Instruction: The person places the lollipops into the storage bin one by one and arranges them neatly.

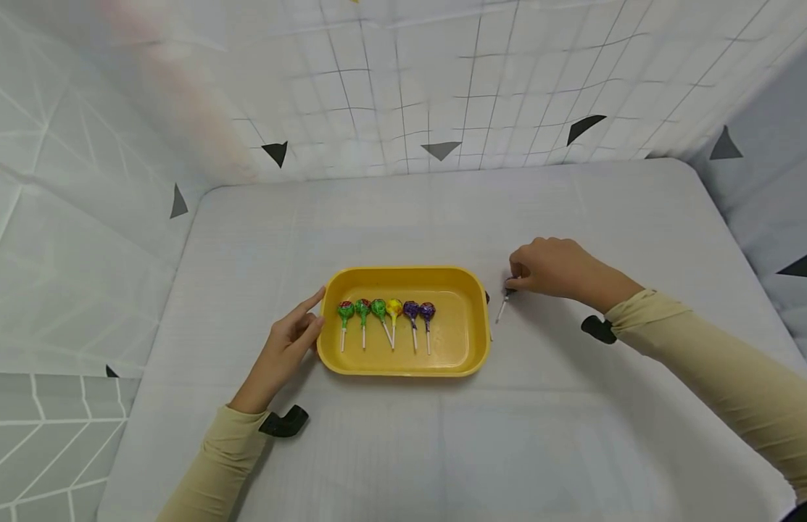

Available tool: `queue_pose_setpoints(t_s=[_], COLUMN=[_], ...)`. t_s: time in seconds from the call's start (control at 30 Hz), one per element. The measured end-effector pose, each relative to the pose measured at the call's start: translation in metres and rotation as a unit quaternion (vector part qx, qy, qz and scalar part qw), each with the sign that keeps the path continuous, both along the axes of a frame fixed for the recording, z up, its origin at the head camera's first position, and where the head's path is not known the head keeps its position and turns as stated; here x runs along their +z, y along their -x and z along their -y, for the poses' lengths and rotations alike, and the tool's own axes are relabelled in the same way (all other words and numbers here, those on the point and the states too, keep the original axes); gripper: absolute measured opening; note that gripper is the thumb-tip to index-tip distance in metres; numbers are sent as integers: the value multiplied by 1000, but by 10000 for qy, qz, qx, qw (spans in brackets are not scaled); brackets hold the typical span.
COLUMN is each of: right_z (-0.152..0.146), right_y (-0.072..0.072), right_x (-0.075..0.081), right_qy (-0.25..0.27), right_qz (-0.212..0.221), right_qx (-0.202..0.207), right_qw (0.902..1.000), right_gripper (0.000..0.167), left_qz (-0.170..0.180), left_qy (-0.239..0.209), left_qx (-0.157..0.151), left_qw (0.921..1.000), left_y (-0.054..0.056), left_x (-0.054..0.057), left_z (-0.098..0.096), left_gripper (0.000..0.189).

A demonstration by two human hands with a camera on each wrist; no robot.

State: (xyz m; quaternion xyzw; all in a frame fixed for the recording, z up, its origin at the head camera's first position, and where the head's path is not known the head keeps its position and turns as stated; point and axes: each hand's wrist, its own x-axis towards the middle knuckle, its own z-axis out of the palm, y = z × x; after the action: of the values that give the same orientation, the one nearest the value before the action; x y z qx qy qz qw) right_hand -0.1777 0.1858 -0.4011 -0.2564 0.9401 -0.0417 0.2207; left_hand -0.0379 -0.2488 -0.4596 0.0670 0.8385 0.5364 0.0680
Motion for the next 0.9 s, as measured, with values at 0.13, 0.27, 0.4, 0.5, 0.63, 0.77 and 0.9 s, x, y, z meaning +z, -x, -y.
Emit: queue_pose_setpoints(t_s=[0.13, 0.27, 0.4, 0.5, 0.63, 0.77, 0.9], right_z=[0, 0, 0, 0, 0, 0, -1], right_y=[-1, -2, -3, -3, -3, -3, -2], right_x=[0, 0, 0, 0, 0, 2, 4], right_qy=[65, 176, 253, 276, 286, 277, 316], right_qz=[12, 20, 34, 37, 38, 18, -35], right_qx=[47, 139, 147, 125, 100, 95, 115], right_qw=[10000, 9997, 9996, 9995, 9995, 9996, 9994], right_gripper=[24, 21, 16, 16, 17, 17, 18], left_qz=[14, 6, 0, 31, 50, 32, -13], left_qy=[6, -7, -23, -40, -25, -12, -10], left_qx=[19, 17, 2, 7, 20, 14, 13], left_qw=[10000, 10000, 10000, 10000, 10000, 10000, 10000], left_y=[0, 0, 0, 0, 0, -1, -1], left_x=[0, -1, 0, 0, 2, 3, 2], left_z=[0, 0, 0, -1, -2, -2, -2], left_gripper=[51, 51, 51, 51, 52, 52, 52])
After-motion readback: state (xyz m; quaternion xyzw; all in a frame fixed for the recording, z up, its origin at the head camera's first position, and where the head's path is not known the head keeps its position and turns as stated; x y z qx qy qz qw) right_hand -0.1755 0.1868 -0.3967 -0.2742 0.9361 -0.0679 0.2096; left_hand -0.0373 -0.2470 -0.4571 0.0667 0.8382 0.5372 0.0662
